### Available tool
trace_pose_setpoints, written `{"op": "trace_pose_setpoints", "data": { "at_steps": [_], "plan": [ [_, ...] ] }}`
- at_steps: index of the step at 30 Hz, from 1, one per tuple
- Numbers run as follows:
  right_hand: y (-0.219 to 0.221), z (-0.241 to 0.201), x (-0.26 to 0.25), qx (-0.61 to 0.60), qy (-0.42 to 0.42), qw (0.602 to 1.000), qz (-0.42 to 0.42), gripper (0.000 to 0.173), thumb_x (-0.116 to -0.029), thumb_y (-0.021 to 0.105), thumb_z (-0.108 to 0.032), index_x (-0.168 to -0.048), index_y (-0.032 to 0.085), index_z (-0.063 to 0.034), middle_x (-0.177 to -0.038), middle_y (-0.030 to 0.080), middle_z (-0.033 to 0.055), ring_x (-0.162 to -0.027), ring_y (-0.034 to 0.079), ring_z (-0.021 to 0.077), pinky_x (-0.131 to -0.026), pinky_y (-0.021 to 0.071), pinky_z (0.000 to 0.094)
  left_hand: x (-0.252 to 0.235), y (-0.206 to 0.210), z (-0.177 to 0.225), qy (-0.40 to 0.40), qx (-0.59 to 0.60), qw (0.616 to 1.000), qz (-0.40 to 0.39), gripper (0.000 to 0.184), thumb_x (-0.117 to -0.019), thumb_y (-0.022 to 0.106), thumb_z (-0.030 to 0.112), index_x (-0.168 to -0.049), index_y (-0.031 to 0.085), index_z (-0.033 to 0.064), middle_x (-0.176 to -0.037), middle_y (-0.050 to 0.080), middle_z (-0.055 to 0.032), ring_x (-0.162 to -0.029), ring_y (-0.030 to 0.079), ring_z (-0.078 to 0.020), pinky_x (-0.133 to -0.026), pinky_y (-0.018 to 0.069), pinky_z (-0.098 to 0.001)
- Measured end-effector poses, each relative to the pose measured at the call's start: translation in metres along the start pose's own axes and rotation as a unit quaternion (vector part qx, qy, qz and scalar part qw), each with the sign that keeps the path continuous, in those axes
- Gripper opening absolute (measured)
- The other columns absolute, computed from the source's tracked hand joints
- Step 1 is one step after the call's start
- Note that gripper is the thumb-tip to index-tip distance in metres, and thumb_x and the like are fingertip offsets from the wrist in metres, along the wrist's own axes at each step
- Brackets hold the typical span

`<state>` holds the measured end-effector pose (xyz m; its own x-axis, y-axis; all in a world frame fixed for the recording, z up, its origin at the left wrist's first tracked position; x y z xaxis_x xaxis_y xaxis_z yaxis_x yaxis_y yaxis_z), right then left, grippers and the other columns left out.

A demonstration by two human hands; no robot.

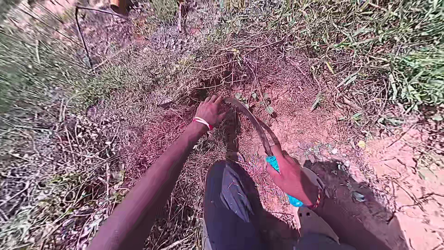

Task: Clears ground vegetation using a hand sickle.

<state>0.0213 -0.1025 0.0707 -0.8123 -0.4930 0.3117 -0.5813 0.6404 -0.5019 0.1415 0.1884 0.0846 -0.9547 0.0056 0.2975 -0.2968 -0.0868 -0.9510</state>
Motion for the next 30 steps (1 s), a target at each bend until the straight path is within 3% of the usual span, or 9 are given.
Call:
{"op": "trace_pose_setpoints", "data": {
  "at_steps": [3, 7, 10, 14, 17, 22, 25, 28, 30],
  "plan": [
    [-0.013, 0.033, 0.027, -0.072, 0.111, 0.977, 0.167, 0.063, -0.0967, 0.058, -0.012, -0.15, 0.036, 0.0109, -0.091, 0.067, 0.0255, -0.074, 0.069, 0.0334, -0.071, 0.0571, 0.0514, -0.052, 0.032, 0.032, -0.062, 0.008, 0.994, -0.085, 0.085, -0.092, 0.077, 0.044, -0.163, 0.032, 0.0254, -0.169, 0.024, -0.0197, -0.152, 0.023, -0.0529, -0.106, 0.0306, -0.08],
    [-0.027, 0.074, 0.054, -0.232, 0.165, 0.918, 0.275, 0.078, -0.0922, 0.057, -0.02, -0.155, 0.02, 0.0078, -0.078, 0.06, 0.0049, -0.054, 0.061, 0.009, -0.052, 0.0562, 0.0304, -0.075, 0.069, 0.014, -0.112, 0.009, 0.984, -0.138, 0.087, -0.089, 0.079, 0.027, -0.162, 0.033, 0.0327, -0.17, 0.024, -0.0165, -0.146, 0.032, -0.0561, -0.101, 0.0375, -0.0809],
    [-0.033, 0.086, 0.063, -0.296, 0.18, 0.901, 0.261, 0.07, -0.092, 0.056, -0.013, -0.151, 0.023, 0.0077, -0.073, 0.056, 0.0003, -0.05, 0.059, 0.0061, -0.047, 0.0552, 0.0252, -0.073, 0.062, 0.003, -0.116, -0.008, 0.982, -0.146, 0.077, -0.0947, 0.073, 0.02, -0.162, 0.036, 0.0266, -0.167, 0.031, -0.0169, -0.138, 0.045, -0.0561, -0.097, 0.043, -0.078],
    [-0.016, 0.084, 0.054, -0.323, 0.166, 0.907, 0.212, 0.063, -0.0874, 0.059, -0.015, -0.142, 0.035, 0.004, -0.073, 0.057, -0.0005, -0.05, 0.059, 0.007, -0.047, 0.0546, 0.026, -0.052, 0.064, -0.012, -0.137, -0.034, 0.984, -0.105, 0.06, -0.0937, 0.071, 0.022, -0.151, 0.052, 0.0223, -0.157, 0.048, -0.0156, -0.126, 0.06, -0.0476, -0.092, 0.0498, -0.0729],
    [-0.009, 0.078, 0.054, -0.34, 0.169, 0.914, 0.145, 0.073, -0.0908, 0.057, -0.014, -0.153, 0.023, 0.0039, -0.075, 0.057, 0.0013, -0.052, 0.06, 0.0082, -0.049, 0.0554, 0.0266, -0.039, 0.064, -0.014, -0.135, -0.047, 0.984, -0.104, 0.056, -0.0974, 0.066, 0.02, -0.151, 0.053, 0.0212, -0.157, 0.049, -0.016, -0.127, 0.06, -0.0473, -0.094, 0.049, -0.0722],
    [-0.028, 0.094, 0.075, -0.206, 0.181, 0.954, 0.123, 0.072, -0.0901, 0.06, -0.017, -0.154, 0.033, 0.0033, -0.09, 0.063, 0.012, -0.06, 0.061, 0.0136, -0.056, 0.0543, 0.034, -0.031, 0.063, -0.006, -0.141, -0.066, 0.981, -0.118, 0.055, -0.0945, 0.069, 0.031, -0.146, 0.057, 0.0158, -0.141, 0.061, -0.0228, -0.119, 0.064, -0.049, -0.09, 0.0509, -0.0712],
    [-0.036, 0.117, 0.09, -0.15, 0.183, 0.962, 0.14, 0.073, -0.0881, 0.061, -0.026, -0.151, 0.037, 0.0035, -0.085, 0.064, 0.0098, -0.058, 0.061, 0.0118, -0.054, 0.0547, 0.0333, -0.005, 0.041, -0.002, -0.19, -0.036, 0.972, -0.135, 0.05, -0.0936, 0.069, 0.032, -0.139, 0.063, 0.0107, -0.131, 0.065, -0.0267, -0.121, 0.062, -0.049, -0.094, 0.0486, -0.0711],
    [-0.041, 0.131, 0.099, -0.174, 0.208, 0.949, 0.159, 0.075, -0.0878, 0.062, -0.026, -0.152, 0.034, 0.0027, -0.089, 0.064, 0.0126, -0.059, 0.062, 0.0151, -0.055, 0.0561, 0.0382, 0.03, 0.004, -0.046, -0.233, -0.04, 0.969, -0.075, 0.045, -0.0952, 0.069, 0.022, -0.138, 0.063, 0.0092, -0.13, 0.065, -0.0298, -0.121, 0.061, -0.0523, -0.095, 0.0466, -0.0743],
    [-0.04, 0.135, 0.1, -0.192, 0.206, 0.944, 0.173, 0.074, -0.0879, 0.062, -0.022, -0.151, 0.033, 0.0033, -0.092, 0.061, 0.0114, -0.059, 0.061, 0.0117, -0.054, 0.0558, 0.034, 0.042, -0.038, -0.082, -0.238, -0.09, 0.967, -0.015, 0.044, -0.0969, 0.068, 0.018, -0.139, 0.063, 0.008, -0.128, 0.065, -0.0322, -0.117, 0.062, -0.0564, -0.092, 0.0461, -0.0763]
  ]
}}
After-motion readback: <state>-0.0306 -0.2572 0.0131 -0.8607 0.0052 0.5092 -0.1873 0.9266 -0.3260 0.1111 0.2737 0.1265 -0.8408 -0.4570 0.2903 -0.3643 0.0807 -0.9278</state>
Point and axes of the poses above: each hand's wrist, its own x-axis away from the middle knuckle, its own y-axis out of the palm, z = x × y, the point moved 2 cm from there along -x, towards the middle knuckle
